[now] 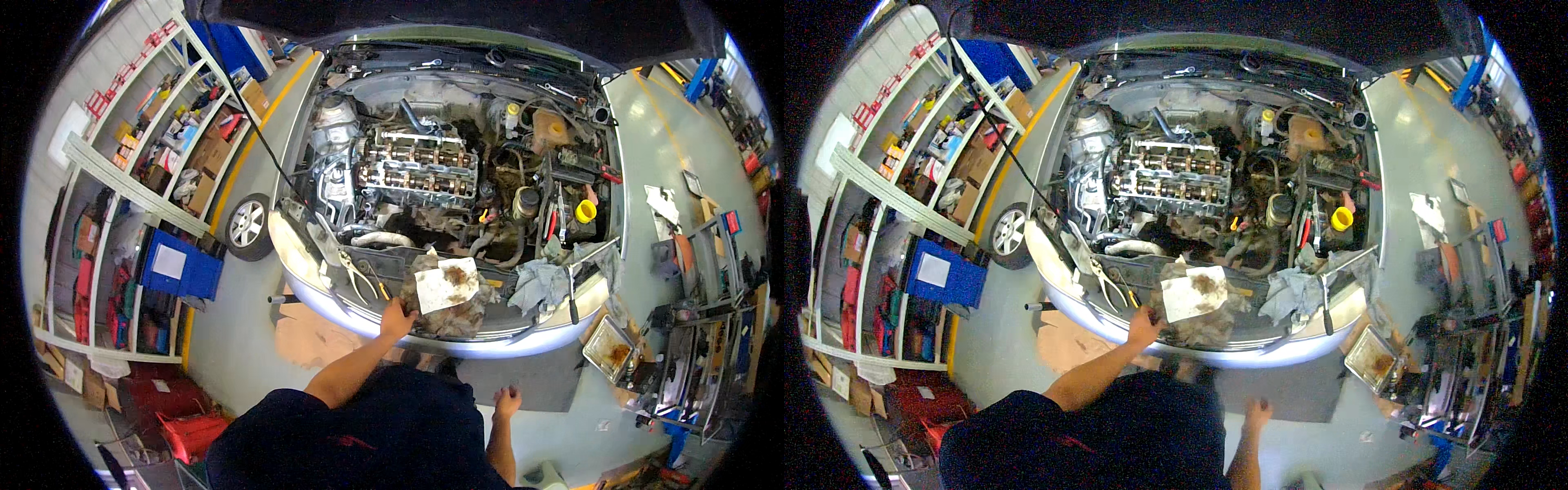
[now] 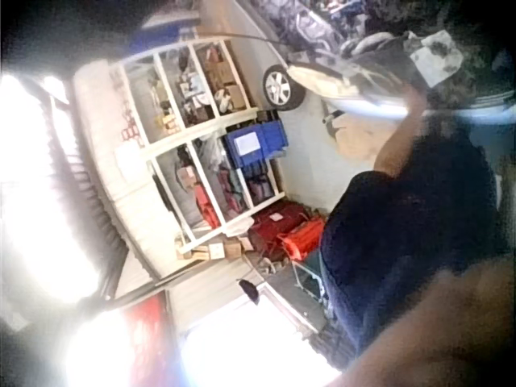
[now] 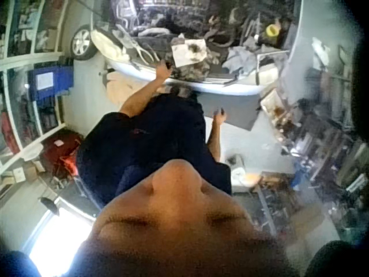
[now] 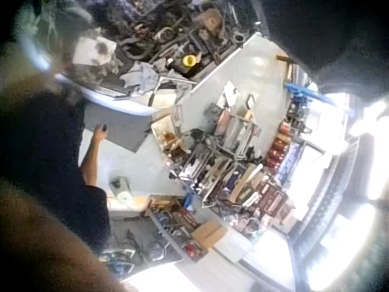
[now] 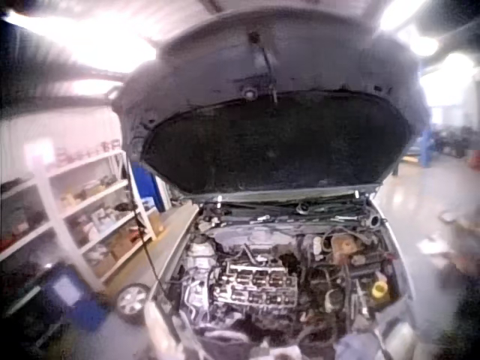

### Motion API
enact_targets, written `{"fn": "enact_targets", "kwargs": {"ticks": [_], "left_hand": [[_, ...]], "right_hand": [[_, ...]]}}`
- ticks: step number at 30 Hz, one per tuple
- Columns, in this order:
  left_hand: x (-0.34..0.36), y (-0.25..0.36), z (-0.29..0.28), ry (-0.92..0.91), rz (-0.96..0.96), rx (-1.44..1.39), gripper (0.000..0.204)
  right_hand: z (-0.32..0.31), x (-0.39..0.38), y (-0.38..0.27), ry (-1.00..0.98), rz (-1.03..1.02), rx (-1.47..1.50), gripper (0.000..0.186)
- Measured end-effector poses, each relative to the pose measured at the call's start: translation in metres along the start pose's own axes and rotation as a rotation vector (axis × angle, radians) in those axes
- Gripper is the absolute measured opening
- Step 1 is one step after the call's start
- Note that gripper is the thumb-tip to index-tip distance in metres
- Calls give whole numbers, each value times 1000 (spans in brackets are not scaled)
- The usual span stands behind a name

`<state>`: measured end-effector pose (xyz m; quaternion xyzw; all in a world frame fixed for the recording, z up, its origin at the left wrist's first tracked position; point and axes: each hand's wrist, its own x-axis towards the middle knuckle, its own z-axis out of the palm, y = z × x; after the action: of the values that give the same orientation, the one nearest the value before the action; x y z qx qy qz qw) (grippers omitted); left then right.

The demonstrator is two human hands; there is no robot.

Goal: The person cleans a small metal engine part with a cloth, then retrieves a caulking gun and applies sealant to the part. They place the part into the engine block and later retrieve it to apply more sealant.

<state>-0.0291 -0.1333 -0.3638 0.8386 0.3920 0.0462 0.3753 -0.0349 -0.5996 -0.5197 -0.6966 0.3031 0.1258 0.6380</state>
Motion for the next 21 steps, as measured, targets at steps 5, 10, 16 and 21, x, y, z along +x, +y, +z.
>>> {"fn": "enact_targets", "kwargs": {"ticks": [5, 10, 16, 21], "left_hand": [[11, -23, 10, 61, 114, -29, 30], [17, -52, 24, 98, 259, -123, 16], [9, -66, 34, 92, 273, -51, 10], [-8, -56, 40, 85, 233, -336, 24]], "right_hand": [[-86, -91, 66, 58, 364, 74, 43], [-123, -197, 86, 301, 447, 138, 41], [-165, -234, 112, 438, 454, 180, 34], [-174, -201, 82, 538, 410, 129, 28]]}}
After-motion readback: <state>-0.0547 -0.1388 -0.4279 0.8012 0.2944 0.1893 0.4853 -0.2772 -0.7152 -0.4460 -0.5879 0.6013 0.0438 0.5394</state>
